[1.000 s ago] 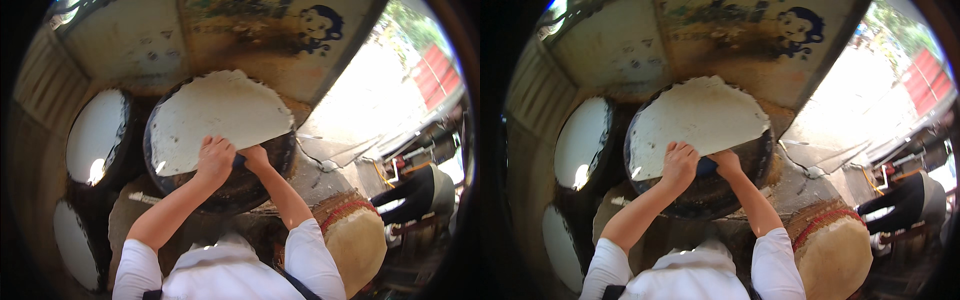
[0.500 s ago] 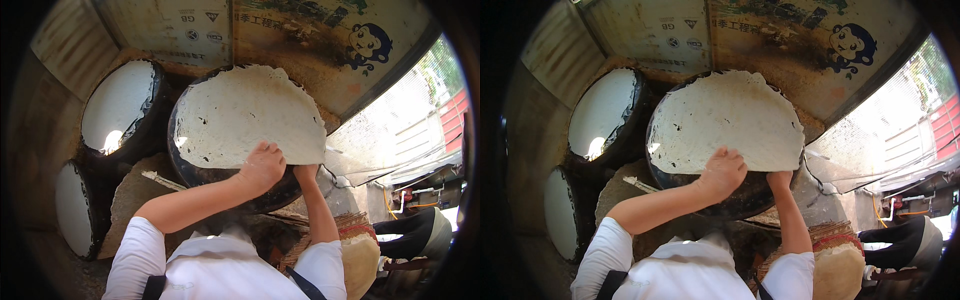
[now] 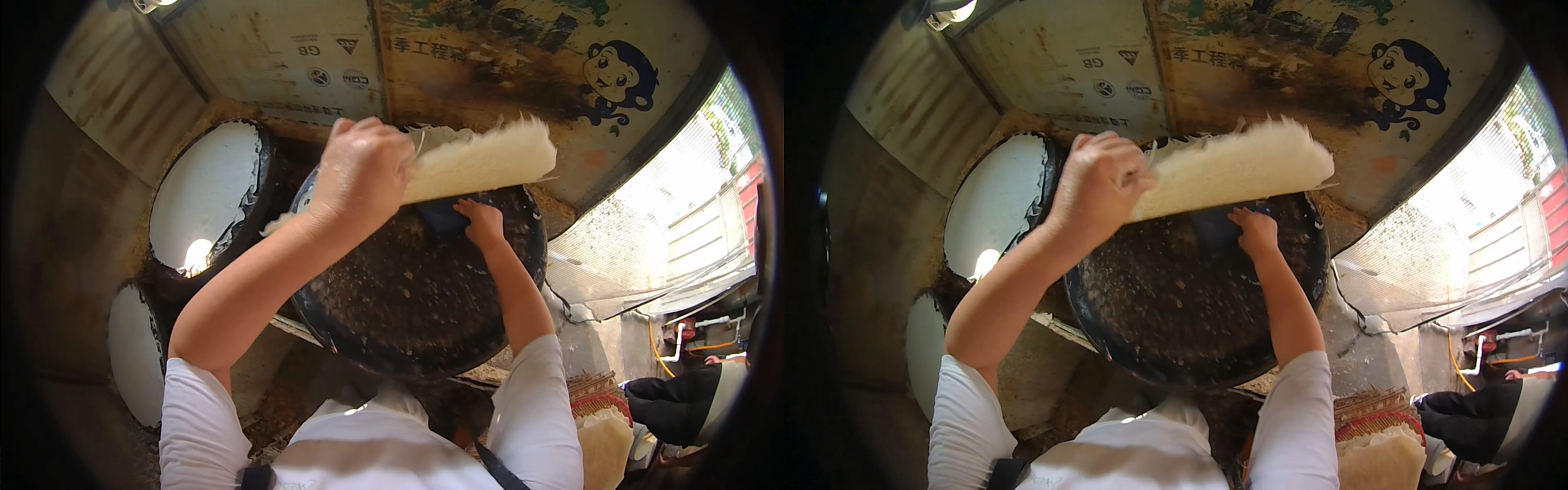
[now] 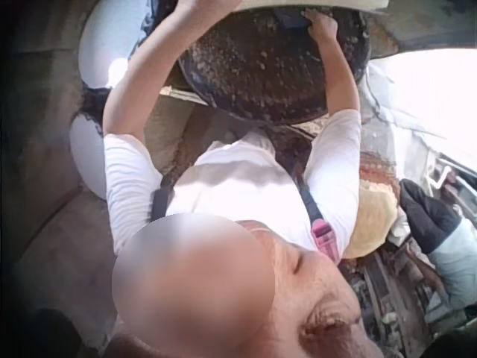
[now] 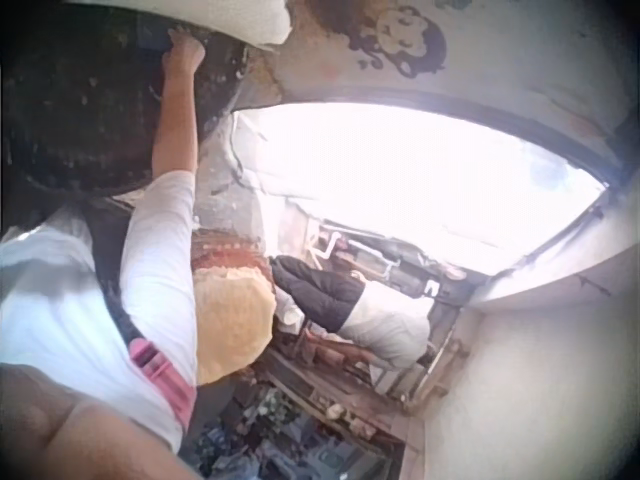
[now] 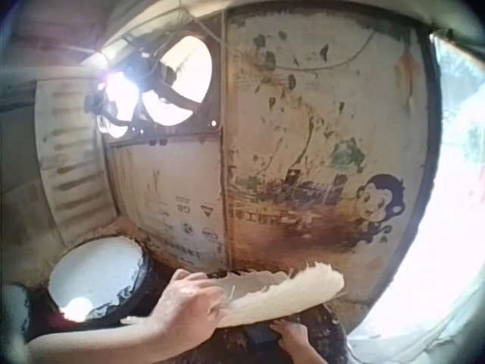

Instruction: The person ladles batter onto three large round griddles, spreads it evenly with a spatula, cooks the crepes, then peels and stacks them on a woven tray. The process repeats continuously throughout the clip.

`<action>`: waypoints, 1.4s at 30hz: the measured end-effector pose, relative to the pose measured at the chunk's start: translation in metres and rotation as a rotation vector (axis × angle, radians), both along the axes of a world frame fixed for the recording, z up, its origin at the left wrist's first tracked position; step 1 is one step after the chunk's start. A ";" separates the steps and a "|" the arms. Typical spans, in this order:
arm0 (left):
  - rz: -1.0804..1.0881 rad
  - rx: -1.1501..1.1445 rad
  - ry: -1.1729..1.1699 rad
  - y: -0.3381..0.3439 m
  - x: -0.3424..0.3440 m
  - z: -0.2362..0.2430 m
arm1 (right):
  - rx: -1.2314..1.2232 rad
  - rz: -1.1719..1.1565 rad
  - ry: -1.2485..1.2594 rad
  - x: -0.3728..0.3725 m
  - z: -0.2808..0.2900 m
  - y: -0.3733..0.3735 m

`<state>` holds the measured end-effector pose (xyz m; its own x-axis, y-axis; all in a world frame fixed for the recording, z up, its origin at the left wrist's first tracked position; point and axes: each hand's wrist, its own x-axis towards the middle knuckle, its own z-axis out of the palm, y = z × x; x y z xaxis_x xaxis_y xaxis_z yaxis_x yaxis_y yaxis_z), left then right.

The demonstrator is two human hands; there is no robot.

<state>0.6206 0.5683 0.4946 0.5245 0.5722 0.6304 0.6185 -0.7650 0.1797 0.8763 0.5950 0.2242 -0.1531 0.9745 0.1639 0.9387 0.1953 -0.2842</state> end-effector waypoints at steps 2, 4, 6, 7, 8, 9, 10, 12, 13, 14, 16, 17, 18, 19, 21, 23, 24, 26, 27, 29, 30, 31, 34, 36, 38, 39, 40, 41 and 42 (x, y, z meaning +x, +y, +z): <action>0.023 0.119 -0.017 -0.004 0.000 0.020 | -0.024 -0.091 -0.039 -0.005 0.003 0.024; -0.009 0.207 -0.018 -0.013 0.005 0.026 | -0.058 -0.223 -0.090 -0.012 0.006 0.039; -0.032 0.241 0.024 -0.028 0.008 0.013 | -0.037 -0.311 -0.138 -0.023 0.008 0.039; -0.083 0.201 0.018 -0.037 0.011 0.000 | -0.101 -0.344 -0.067 -0.026 0.010 0.034; -0.117 0.183 -0.009 -0.043 0.017 -0.017 | 0.207 -0.330 -0.086 -0.038 0.009 0.022; -0.116 0.140 0.028 -0.051 0.019 -0.035 | 0.448 -0.298 -0.090 -0.044 0.007 0.003; -0.117 0.123 0.033 -0.057 0.021 -0.055 | 0.544 -0.254 -0.007 -0.051 0.008 -0.015; -0.129 0.074 0.071 -0.068 0.017 -0.097 | 0.197 -0.284 0.057 -0.060 0.010 -0.073; -0.121 0.039 0.069 -0.074 0.013 -0.118 | -0.056 -0.323 0.065 -0.062 0.014 -0.108; -0.117 0.005 0.062 -0.082 0.006 -0.137 | -0.115 -0.255 0.026 -0.063 0.018 -0.143; -0.107 -0.054 0.068 -0.102 -0.011 -0.173 | 0.000 -0.124 -0.017 -0.074 0.028 -0.212; -0.101 -0.076 0.078 -0.113 -0.023 -0.187 | 0.037 -0.112 -0.075 -0.082 0.035 -0.241; -0.088 -0.095 0.082 -0.123 -0.036 -0.198 | 0.106 -0.049 -0.032 -0.091 0.044 -0.266; -0.125 -0.102 0.103 -0.134 -0.049 -0.207 | 0.111 -0.011 -0.010 -0.100 0.056 -0.292; -0.186 -0.121 0.130 -0.161 -0.077 -0.219 | 0.095 0.072 0.016 -0.121 0.085 -0.334; -0.239 -0.161 0.150 -0.192 -0.102 -0.223 | 0.019 0.155 0.030 -0.150 0.108 -0.358; -0.257 -0.172 0.158 -0.207 -0.115 -0.223 | 0.043 0.202 0.019 -0.166 0.112 -0.363; -0.292 -0.203 0.204 -0.237 -0.144 -0.219 | 0.006 0.283 0.025 -0.197 0.113 -0.373; -0.293 -0.214 0.188 -0.249 -0.158 -0.215 | 0.028 0.301 0.056 -0.211 0.110 -0.377; -0.322 -0.234 0.144 -0.272 -0.185 -0.203 | 0.057 0.312 0.115 -0.237 0.098 -0.391; -0.310 -0.250 0.169 -0.283 -0.200 -0.196 | -0.018 0.316 0.096 -0.253 0.091 -0.400; -0.302 -0.259 0.180 -0.290 -0.214 -0.186 | -0.134 0.310 0.064 -0.266 0.085 -0.406; -0.141 -0.146 -0.047 -0.305 -0.261 -0.160 | 0.121 0.229 0.159 -0.304 0.081 -0.416; 0.014 -0.038 -0.127 -0.312 -0.298 -0.150 | 0.156 0.137 0.265 -0.325 0.090 -0.421; 0.106 -0.056 -0.185 -0.318 -0.332 -0.152 | 0.197 0.028 0.392 -0.340 0.105 -0.422; 0.142 -0.088 -0.205 -0.323 -0.347 -0.158 | 0.201 -0.032 0.454 -0.345 0.114 -0.421; 0.205 -0.142 -0.218 -0.328 -0.364 -0.165 | 0.205 -0.092 0.519 -0.347 0.124 -0.419; 0.217 -0.267 -0.328 -0.334 -0.376 -0.176 | 0.215 -0.146 0.593 -0.346 0.133 -0.418; 0.254 -0.415 -0.431 -0.340 -0.382 -0.193 | 0.210 -0.228 0.648 -0.344 0.143 -0.418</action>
